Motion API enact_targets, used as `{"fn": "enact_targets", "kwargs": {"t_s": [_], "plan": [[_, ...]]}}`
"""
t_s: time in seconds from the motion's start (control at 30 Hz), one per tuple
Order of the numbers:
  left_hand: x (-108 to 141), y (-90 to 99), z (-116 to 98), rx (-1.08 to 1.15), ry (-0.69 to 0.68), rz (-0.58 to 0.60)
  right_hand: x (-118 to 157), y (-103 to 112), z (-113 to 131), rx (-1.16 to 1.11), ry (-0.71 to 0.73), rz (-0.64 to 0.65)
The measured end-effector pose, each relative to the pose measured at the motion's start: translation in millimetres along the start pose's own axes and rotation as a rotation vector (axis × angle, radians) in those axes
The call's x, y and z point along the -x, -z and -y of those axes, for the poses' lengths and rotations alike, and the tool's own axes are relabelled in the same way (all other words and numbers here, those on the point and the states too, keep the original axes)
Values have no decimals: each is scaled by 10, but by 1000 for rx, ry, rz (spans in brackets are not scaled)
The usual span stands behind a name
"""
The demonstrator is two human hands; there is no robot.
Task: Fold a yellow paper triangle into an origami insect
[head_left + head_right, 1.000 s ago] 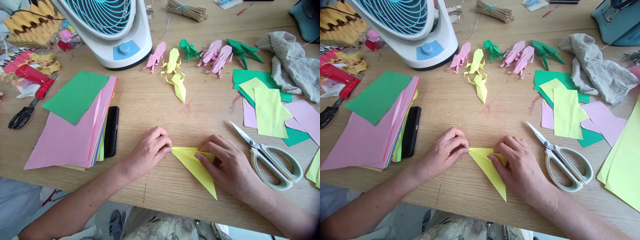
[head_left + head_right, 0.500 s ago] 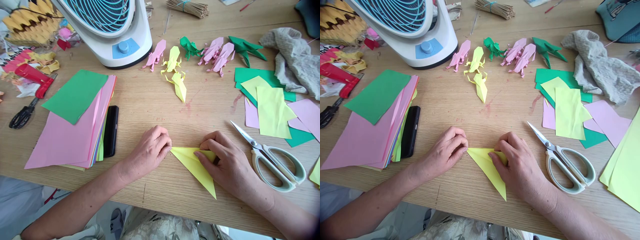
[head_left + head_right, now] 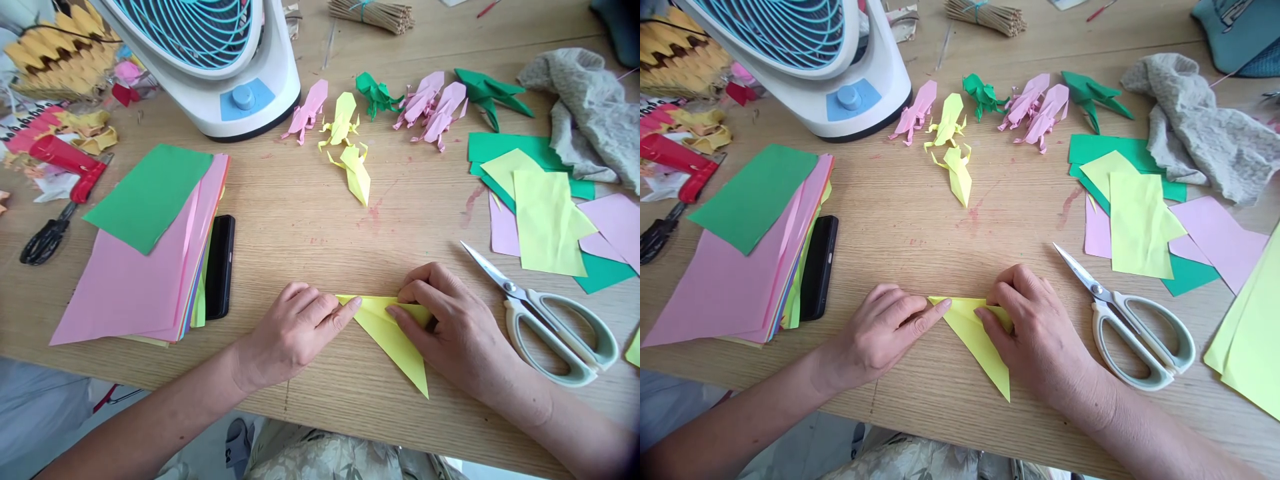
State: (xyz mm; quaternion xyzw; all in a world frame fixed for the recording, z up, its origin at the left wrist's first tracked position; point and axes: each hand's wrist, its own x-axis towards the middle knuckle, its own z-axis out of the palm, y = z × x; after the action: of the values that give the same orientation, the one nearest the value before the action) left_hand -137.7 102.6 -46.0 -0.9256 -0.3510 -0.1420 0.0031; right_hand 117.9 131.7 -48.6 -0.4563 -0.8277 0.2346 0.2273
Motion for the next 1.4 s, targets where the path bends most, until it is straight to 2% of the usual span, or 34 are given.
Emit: {"fn": "enact_targets", "kwargs": {"t_s": [0.57, 1.03, 1.4], "plan": [[0, 8, -29, 27, -5, 55, -7, 0, -10, -3, 15, -3], [7, 18, -33, 28, 8, 51, -7, -4, -21, -8, 29, -11], [47, 16, -50, 14, 72, 77, 1, -13, -19, -6, 29, -11]]}}
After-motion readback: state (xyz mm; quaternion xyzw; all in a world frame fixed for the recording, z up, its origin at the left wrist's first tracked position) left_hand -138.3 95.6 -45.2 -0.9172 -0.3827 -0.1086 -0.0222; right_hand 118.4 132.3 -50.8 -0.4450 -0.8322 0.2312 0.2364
